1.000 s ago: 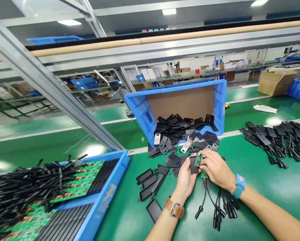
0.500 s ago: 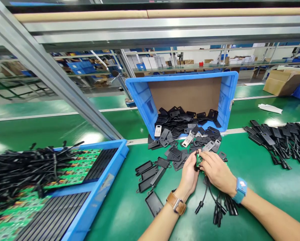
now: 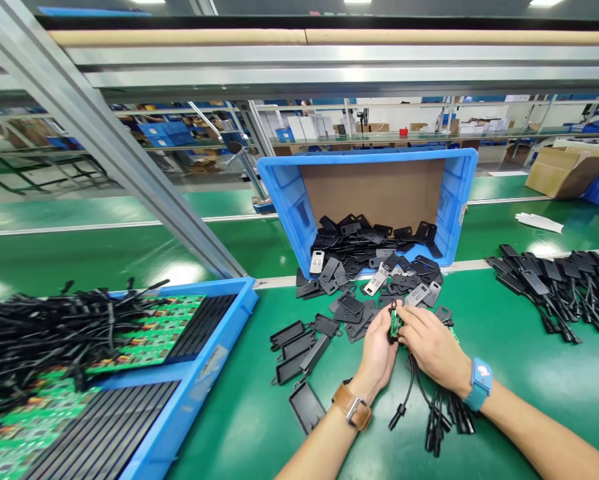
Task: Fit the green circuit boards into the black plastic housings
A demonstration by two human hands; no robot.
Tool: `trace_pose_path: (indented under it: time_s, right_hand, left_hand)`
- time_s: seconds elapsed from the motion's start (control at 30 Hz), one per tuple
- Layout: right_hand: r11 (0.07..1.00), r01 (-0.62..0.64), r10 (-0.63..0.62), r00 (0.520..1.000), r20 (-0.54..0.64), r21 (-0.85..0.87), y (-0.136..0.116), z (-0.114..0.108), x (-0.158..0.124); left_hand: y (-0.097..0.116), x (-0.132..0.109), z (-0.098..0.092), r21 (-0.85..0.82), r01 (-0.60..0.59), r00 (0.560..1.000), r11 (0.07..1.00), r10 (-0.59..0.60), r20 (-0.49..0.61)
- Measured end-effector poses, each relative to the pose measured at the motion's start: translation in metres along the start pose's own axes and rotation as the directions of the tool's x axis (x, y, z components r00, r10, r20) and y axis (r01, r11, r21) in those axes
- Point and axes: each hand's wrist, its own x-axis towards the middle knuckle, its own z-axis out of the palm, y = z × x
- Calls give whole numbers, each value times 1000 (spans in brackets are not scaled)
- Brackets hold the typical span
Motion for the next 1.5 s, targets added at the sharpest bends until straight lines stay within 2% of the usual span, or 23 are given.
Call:
trace_pose_path:
  time_s: [0.1,0.23,0.4,0.63,0.73,0.83,1.0,1.1,1.33,1.5]
  right_hand:
    - [1000,0,0,1000,18,0,-2,0,0]
    - [1000,-7,7,999,44,9,-3,-3,1]
    - [999,-29,27,998,62,38,-3,-5,1]
    - [997,-56,55,998,23,52,-4,-2,0]
    - [997,-54,55,998,-21,54,-5,-1,0]
    - [995,-84,84,996,-2,45,-6,1,-1]
    - [977,-158,153,987,43,144,-6,4,-4]
    - [985,-101,102,995,1,139,-7,4,-5]
    - [997,59,-61,997,-42,-54,-12,9,-7]
    - [986,122,-131,988,-77,-113,-11,11,-10]
  left_hand:
    - [-1,-2,0,28,-12,1000,1000,12,-5]
    - [-4,-4,1,71,-57,997,996,53,52]
    - [-7,1,0,138,-173,982,975,159,105]
    - [-10,8,-4,276,-246,969,929,232,82]
    - [-8,8,-5,283,-225,974,932,225,33]
    - [-4,6,-4,256,-174,984,951,178,8]
    - [2,1,1,188,-229,973,955,231,11]
    - [5,-1,4,118,-222,975,968,223,9]
    - [9,-3,6,-50,-187,982,981,188,5]
    - [10,-5,8,-55,-199,980,978,199,-8]
